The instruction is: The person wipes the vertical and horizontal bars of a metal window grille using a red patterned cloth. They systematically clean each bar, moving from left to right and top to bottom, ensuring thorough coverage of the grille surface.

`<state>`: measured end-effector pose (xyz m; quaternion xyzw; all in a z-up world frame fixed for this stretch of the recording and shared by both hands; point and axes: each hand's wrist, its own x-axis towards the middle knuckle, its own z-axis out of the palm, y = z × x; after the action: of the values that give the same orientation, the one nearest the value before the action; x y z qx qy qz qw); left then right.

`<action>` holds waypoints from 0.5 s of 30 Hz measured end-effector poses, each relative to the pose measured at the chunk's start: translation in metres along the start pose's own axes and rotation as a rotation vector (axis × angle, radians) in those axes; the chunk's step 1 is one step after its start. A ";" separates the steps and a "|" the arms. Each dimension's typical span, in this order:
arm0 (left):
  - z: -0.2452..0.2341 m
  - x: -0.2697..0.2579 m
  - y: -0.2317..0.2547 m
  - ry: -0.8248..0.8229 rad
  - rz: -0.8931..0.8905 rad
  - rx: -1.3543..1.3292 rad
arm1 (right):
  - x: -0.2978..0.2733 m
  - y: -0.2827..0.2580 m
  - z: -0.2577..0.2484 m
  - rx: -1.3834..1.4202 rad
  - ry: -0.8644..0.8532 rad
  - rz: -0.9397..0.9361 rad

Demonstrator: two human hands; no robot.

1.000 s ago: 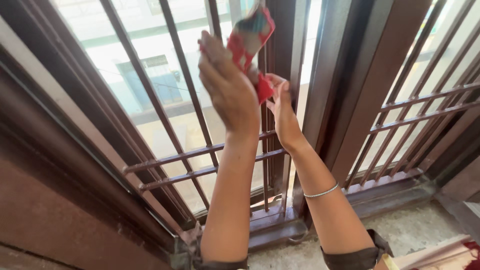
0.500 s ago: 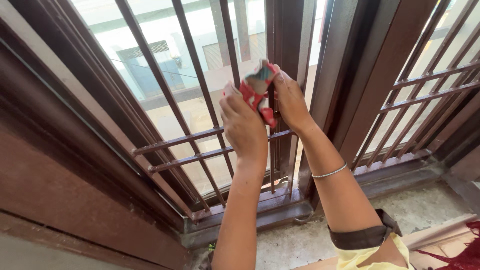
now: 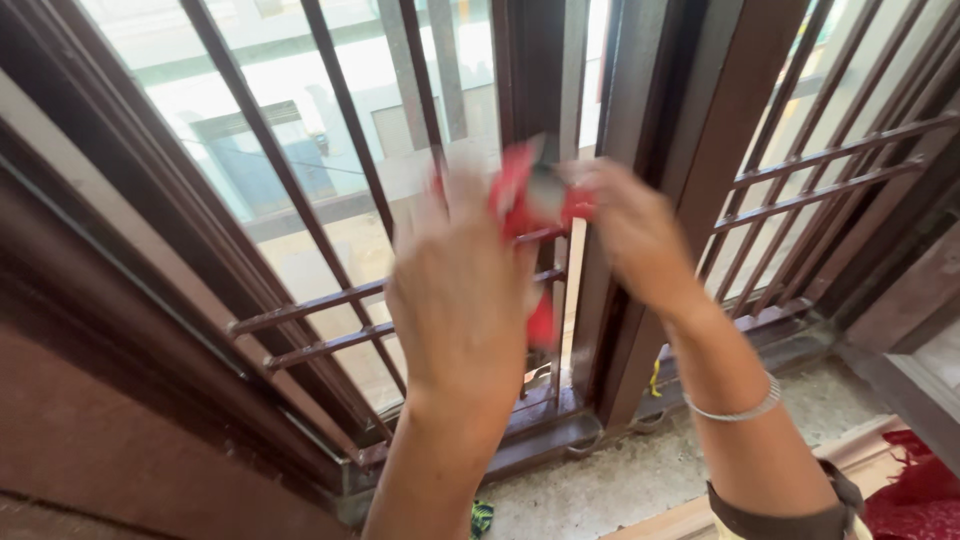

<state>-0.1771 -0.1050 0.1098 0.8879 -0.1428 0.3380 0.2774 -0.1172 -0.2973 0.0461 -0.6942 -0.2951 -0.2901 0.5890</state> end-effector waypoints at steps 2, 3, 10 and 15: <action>0.016 0.034 0.017 0.255 0.059 -0.081 | -0.005 -0.022 -0.022 0.031 0.126 -0.005; 0.032 0.065 0.023 0.465 0.136 -0.039 | -0.006 -0.030 -0.033 0.001 0.176 -0.049; 0.161 0.112 0.000 0.712 0.196 0.027 | -0.019 -0.021 -0.027 -0.112 0.290 -0.068; 0.189 0.069 -0.027 0.515 0.311 0.133 | -0.025 -0.026 -0.016 -0.298 0.231 -0.173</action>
<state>-0.0164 -0.1996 0.0292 0.7569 -0.1795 0.5988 0.1905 -0.1540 -0.3110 0.0468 -0.7077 -0.2379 -0.4577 0.4827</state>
